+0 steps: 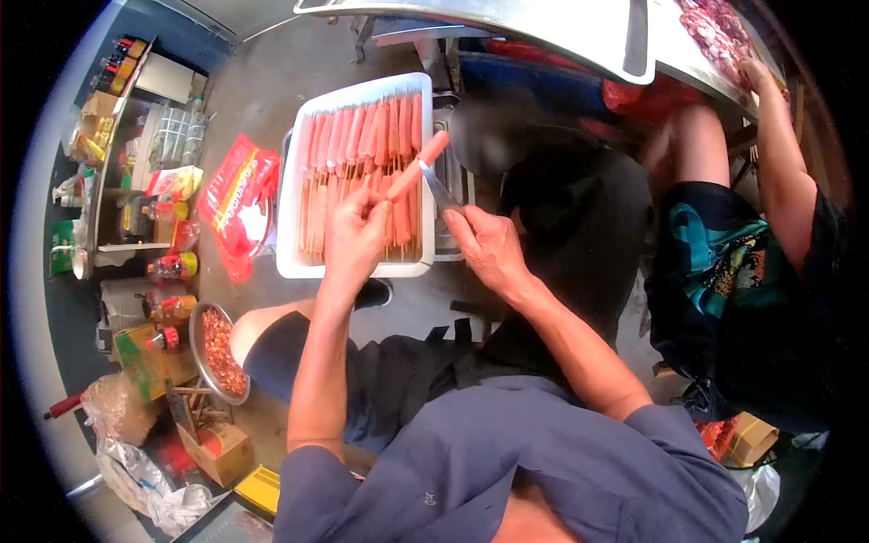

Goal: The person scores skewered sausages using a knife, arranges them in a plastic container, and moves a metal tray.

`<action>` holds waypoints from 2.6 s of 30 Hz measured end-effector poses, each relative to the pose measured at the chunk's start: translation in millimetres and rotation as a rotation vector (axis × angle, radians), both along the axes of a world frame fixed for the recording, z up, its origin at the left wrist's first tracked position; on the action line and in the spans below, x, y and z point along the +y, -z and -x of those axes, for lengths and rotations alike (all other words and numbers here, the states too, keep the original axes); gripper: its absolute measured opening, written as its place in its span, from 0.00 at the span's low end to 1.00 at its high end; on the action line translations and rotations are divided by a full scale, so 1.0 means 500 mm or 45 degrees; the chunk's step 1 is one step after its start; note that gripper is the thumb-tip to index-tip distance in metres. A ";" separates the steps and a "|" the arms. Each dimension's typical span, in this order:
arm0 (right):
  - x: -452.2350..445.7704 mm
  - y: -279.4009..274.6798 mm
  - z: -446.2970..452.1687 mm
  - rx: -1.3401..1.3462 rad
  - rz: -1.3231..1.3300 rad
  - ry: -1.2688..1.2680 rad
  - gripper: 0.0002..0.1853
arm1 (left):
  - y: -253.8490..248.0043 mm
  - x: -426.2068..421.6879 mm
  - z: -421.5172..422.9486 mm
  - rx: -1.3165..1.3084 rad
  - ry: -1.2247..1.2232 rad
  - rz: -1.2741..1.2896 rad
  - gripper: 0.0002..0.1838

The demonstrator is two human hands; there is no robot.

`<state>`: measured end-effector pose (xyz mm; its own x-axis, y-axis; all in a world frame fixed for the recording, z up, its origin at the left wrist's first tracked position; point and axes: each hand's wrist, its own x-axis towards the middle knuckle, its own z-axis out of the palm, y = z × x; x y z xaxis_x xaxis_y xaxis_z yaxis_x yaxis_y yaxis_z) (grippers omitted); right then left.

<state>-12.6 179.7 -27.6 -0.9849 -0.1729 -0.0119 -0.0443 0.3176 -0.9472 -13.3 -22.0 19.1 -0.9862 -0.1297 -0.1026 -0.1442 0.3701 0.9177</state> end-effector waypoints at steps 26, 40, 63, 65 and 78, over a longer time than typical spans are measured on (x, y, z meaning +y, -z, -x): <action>0.008 -0.016 0.011 -0.043 -0.143 0.068 0.22 | 0.018 0.053 -0.012 0.042 0.049 0.138 0.07; 0.017 0.007 0.036 -0.155 -0.207 0.021 0.24 | 0.019 0.042 -0.021 -0.026 0.034 0.113 0.08; 0.019 -0.002 0.022 -0.029 -0.368 0.080 0.24 | 0.014 0.020 -0.032 -0.086 0.029 -0.091 0.07; 0.019 -0.003 0.020 -0.061 -0.350 0.053 0.24 | 0.016 0.020 -0.034 -0.115 0.016 -0.111 0.06; 0.017 0.009 0.021 0.039 -0.383 0.087 0.23 | 0.038 0.034 -0.026 0.364 0.033 0.635 0.04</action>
<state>-23.1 188.4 -31.9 -0.9948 -0.0993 -0.0229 -0.0400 0.5866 -0.8089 -0.5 -4.9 0.2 -0.9693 -0.0697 0.2357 0.0986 0.7680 0.6328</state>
